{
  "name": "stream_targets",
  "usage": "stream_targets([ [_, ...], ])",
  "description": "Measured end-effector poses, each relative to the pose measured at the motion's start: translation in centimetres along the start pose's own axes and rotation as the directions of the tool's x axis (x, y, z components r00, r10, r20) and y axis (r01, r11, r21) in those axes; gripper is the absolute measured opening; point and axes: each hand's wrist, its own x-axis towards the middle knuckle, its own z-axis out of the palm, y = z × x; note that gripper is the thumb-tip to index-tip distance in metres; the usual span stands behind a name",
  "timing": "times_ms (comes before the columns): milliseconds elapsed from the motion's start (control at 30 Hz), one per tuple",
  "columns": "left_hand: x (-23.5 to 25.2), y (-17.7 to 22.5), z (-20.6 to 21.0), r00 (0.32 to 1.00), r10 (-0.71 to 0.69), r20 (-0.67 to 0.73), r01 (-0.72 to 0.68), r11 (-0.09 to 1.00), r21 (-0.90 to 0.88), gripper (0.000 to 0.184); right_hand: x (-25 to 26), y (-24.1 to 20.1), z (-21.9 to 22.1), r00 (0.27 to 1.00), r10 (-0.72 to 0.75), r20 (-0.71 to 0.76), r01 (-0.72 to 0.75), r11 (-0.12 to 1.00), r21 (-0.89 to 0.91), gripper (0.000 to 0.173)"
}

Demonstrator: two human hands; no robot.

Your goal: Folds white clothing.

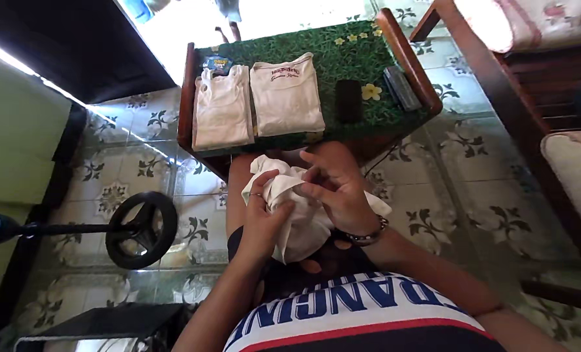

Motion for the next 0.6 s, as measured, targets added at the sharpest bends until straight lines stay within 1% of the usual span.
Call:
stream_targets([
  [100,0.4,-0.3,0.2,0.993,0.067,-0.096,-0.045,0.974,0.22,0.062,0.3,-0.3,-0.3,0.998,-0.051,0.025,0.051,0.998,-0.029,0.049],
  [167,0.6,-0.4,0.0,0.993,0.087,-0.079,-0.061,0.954,0.294,0.063,0.5,-0.3,-0.6,0.994,-0.093,0.059,0.098,0.991,-0.09,0.05],
  [233,0.3,-0.4,-0.2,0.997,0.071,-0.033,-0.057,0.944,0.325,0.064,0.0,-0.3,-0.7,0.985,-0.134,0.113,0.157,0.962,-0.224,0.048],
  [300,0.2,-0.1,-0.1,0.995,0.104,-0.004,-0.095,0.922,0.376,0.061,-0.2,-0.5,-0.5,0.968,-0.199,0.153,0.242,0.903,-0.354,0.043],
  [333,0.3,0.0,0.1,0.992,0.127,-0.012,-0.114,0.921,0.374,0.058,-0.1,-0.6,-0.3,0.957,-0.236,0.166,0.284,0.872,-0.399,0.041],
  [400,0.3,0.0,0.3,0.987,0.146,-0.062,-0.117,0.932,0.342,0.052,0.0,-0.3,0.1,0.924,-0.329,0.195,0.383,0.791,-0.477,0.037],
  [433,0.3,0.1,0.5,0.985,0.142,-0.094,-0.105,0.941,0.321,0.05,0.1,-0.1,0.3,0.897,-0.386,0.214,0.44,0.733,-0.519,0.037],
  [467,0.3,0.1,0.7,0.981,0.146,-0.127,-0.101,0.946,0.307,0.05,0.3,0.1,0.5,0.863,-0.444,0.24,0.498,0.673,-0.547,0.036],
  [533,0.2,-0.2,1.0,0.956,0.223,-0.192,-0.155,0.936,0.315,0.049,0.5,0.5,0.8,0.793,-0.53,0.301,0.595,0.567,-0.569,0.034],
  [600,0.2,-0.7,1.2,0.924,0.31,-0.225,-0.222,0.912,0.344,0.051,0.3,0.6,1.2,0.766,-0.548,0.336,0.628,0.526,-0.573,0.033],
])
